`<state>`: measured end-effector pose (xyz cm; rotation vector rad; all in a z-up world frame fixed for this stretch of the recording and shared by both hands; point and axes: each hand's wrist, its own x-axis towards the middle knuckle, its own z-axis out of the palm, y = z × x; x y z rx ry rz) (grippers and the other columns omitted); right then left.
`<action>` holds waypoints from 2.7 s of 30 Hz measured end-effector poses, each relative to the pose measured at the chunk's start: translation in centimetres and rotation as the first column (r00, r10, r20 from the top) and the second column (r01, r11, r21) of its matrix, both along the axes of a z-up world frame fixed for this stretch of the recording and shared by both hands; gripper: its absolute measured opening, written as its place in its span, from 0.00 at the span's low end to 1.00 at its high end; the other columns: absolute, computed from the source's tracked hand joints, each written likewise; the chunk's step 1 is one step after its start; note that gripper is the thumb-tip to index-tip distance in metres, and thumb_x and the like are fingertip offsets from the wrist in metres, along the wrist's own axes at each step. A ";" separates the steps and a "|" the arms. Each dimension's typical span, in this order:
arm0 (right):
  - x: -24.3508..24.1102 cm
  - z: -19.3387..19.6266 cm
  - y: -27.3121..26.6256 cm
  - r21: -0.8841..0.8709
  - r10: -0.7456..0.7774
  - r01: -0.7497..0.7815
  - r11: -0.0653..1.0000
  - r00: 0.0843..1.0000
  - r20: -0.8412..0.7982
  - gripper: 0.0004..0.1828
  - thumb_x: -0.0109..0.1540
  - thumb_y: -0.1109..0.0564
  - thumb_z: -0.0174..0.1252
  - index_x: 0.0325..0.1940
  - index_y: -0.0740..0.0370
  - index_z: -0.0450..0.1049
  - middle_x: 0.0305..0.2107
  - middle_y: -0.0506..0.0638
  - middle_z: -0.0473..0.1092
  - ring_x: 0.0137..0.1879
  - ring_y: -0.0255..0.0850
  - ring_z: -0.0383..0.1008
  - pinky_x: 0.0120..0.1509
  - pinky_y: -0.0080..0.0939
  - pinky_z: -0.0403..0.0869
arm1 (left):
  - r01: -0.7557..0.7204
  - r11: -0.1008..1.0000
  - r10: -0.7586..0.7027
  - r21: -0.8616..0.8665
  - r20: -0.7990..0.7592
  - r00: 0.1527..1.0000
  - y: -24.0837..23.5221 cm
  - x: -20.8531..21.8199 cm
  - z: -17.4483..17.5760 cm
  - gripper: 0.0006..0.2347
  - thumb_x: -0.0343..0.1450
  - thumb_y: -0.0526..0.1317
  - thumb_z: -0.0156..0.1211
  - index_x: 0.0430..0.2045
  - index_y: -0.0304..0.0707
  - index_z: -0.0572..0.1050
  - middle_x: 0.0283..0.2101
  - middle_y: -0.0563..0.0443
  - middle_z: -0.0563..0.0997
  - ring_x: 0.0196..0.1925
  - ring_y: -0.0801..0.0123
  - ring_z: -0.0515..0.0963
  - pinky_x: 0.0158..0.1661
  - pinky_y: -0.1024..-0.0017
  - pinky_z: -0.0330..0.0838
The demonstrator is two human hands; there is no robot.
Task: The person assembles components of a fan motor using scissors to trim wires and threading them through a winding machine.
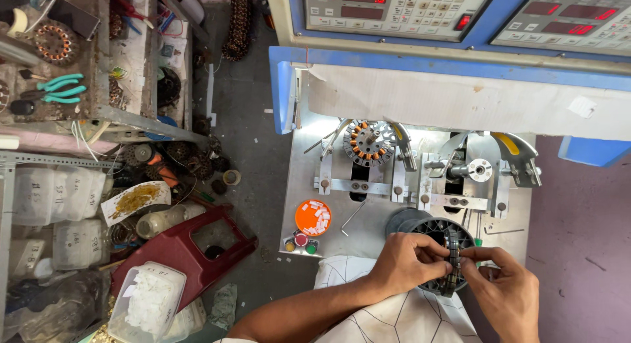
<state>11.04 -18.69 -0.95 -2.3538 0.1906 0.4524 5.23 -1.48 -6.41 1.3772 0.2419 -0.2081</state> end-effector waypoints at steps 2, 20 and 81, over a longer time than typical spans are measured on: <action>-0.2 0.2 0.4 -0.036 -0.016 0.015 0.999 1.000 -0.014 0.08 0.58 0.62 0.67 0.41 0.64 0.83 0.18 0.50 0.72 0.23 0.30 0.62 0.26 0.36 0.61 | 0.008 1.000 -0.008 0.014 0.001 1.000 0.1 0.0 0.2 0.13 0.66 0.38 0.71 0.40 0.26 0.83 0.33 0.46 0.86 0.34 0.76 0.84 0.37 0.80 0.78; -0.4 -2.2 -2.9 0.485 -0.136 0.280 0.828 0.941 -0.311 0.09 0.57 0.68 0.68 0.42 0.72 0.81 0.29 0.52 0.77 0.32 0.31 0.72 0.33 0.29 0.68 | -0.092 0.937 0.041 -0.337 -0.154 0.987 0.1 0.2 0.9 0.07 0.72 0.31 0.63 0.38 0.22 0.80 0.33 0.42 0.85 0.31 0.70 0.85 0.32 0.75 0.83; 1.9 -2.8 -3.9 0.832 0.476 0.290 0.473 0.711 -0.518 0.38 0.64 0.27 0.29 0.54 0.62 0.63 0.32 0.51 0.75 0.26 0.31 0.65 0.19 0.27 0.55 | -0.284 0.730 -0.053 0.622 0.466 0.883 -4.6 -0.9 8.5 0.14 0.65 0.36 0.73 0.43 0.39 0.81 0.42 0.50 0.76 0.39 0.62 0.72 0.43 0.65 0.71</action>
